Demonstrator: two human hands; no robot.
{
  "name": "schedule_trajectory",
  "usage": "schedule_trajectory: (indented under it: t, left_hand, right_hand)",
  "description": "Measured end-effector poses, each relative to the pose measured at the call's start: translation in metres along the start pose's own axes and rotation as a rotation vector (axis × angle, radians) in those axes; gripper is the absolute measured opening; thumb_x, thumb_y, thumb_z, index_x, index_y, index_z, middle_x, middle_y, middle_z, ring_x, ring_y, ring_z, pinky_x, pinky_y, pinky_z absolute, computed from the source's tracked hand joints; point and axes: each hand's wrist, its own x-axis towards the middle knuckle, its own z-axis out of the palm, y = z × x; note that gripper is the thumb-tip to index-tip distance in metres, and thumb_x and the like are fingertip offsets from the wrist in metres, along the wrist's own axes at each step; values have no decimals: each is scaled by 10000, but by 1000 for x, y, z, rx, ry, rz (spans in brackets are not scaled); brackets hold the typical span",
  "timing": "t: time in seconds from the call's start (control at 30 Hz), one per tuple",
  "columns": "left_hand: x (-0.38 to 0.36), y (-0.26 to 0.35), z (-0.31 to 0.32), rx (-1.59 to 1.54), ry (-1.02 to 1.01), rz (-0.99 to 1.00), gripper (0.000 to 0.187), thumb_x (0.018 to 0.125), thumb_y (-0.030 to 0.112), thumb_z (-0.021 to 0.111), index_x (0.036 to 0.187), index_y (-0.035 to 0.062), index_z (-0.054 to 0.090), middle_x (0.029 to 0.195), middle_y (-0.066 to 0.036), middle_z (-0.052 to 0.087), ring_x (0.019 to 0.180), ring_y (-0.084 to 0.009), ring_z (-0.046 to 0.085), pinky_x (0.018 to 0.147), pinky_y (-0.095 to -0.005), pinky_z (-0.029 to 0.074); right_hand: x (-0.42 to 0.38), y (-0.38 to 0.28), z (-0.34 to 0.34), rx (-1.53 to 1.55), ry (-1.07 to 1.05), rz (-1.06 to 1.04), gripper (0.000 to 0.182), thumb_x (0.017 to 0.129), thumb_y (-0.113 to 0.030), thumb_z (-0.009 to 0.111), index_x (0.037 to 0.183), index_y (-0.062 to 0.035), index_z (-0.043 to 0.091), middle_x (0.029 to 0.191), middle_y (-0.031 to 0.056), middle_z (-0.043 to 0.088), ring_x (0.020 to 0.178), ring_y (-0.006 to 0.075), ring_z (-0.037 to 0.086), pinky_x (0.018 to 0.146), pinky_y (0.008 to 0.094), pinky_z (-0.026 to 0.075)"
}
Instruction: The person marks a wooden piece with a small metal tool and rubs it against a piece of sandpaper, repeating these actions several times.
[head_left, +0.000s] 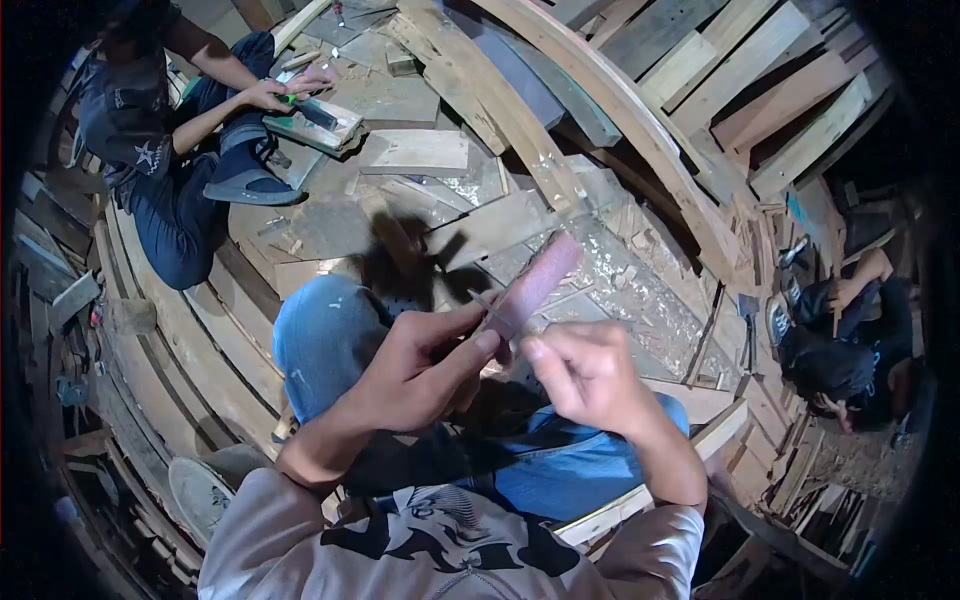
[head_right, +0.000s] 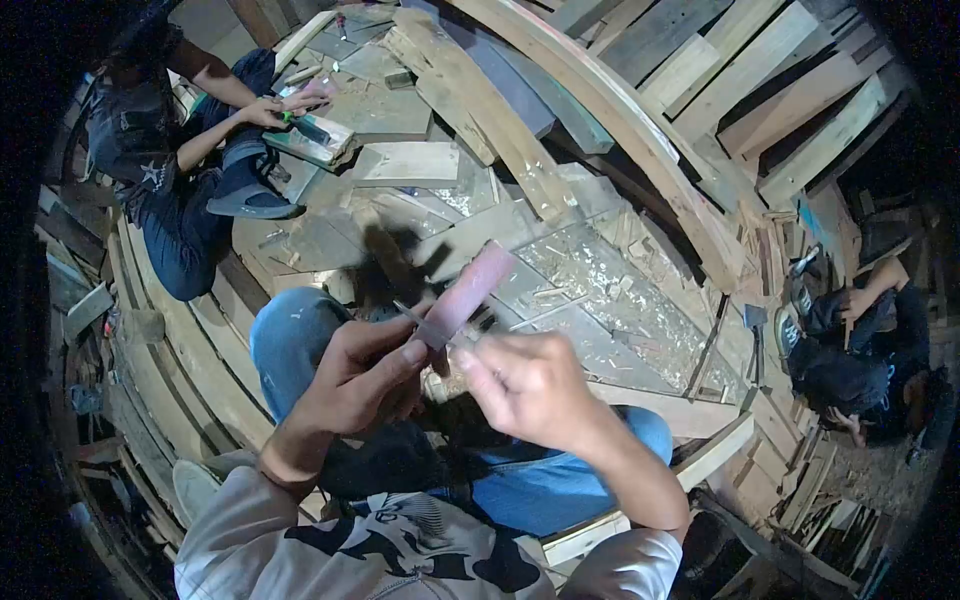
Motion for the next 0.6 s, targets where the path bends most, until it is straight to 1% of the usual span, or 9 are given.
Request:
schedule_trajectory:
  t: [0.03,0.07,0.1,0.17,0.3,0.33,0.43,0.47,0.6]
  left_hand:
    - [0,0,0,2,2,-15,386,1043,182,508,1385,3,530,822,-8,651,532,-33,514,477,-210,413]
    - [-1,0,2,5,28,-20,410,1039,176,510,1409,-2,505,788,-20,638,522,-49,517,465,-218,413]
    - [0,0,3,6,54,-11,437,1035,171,513,1433,-7,480,755,-32,626,511,-64,519,452,-225,413]
    - [-1,-2,-1,39,-23,45,454,1031,153,521,1454,3,453,913,-69,669,524,-60,513,461,-226,422]
    - [-7,1,3,-22,75,10,409,1041,180,513,1412,8,506,812,-8,646,527,-38,519,476,-216,418]
    - [-3,2,2,-47,60,11,414,1040,178,514,1416,5,500,802,-9,642,525,-39,519,476,-216,419]
    - [-2,-2,0,27,101,54,447,1040,178,514,1449,6,460,825,-20,653,519,-45,509,471,-213,410]
    - [-1,2,1,-45,110,32,451,1041,181,513,1453,7,456,864,-28,659,530,-44,509,474,-212,407]
    - [-4,1,-2,-109,59,35,450,1041,193,518,1450,13,463,869,-20,647,538,-38,513,477,-208,412]
  right_hand:
    - [5,2,-3,-57,68,34,179,913,-92,624,750,-26,662,597,134,584,463,274,578,445,361,450]
    - [11,4,-18,-40,51,271,222,922,-94,616,712,-22,631,577,137,573,467,287,586,456,377,460]
    - [10,1,-20,-35,32,201,256,927,-91,617,682,-19,602,551,133,549,461,295,581,459,377,460]
    - [-3,-4,8,57,-8,-23,273,928,-82,621,667,-12,581,529,123,516,454,293,565,449,369,443]
    - [8,5,-15,-77,35,106,156,886,-57,648,734,-22,642,572,135,548,469,296,573,456,378,452]
    - [2,-3,-4,-20,26,1,142,892,-61,645,756,-22,652,568,133,551,469,291,577,458,377,452]
    - [5,3,0,-89,57,-5,234,912,-82,644,689,-26,605,567,128,560,464,276,582,452,369,450]
    - [12,0,-15,-49,87,215,220,899,-79,655,691,-26,604,571,122,560,462,284,572,444,368,440]
    - [-3,-5,4,-80,-33,-67,240,882,-80,667,662,-37,581,551,111,531,450,290,540,431,381,421]
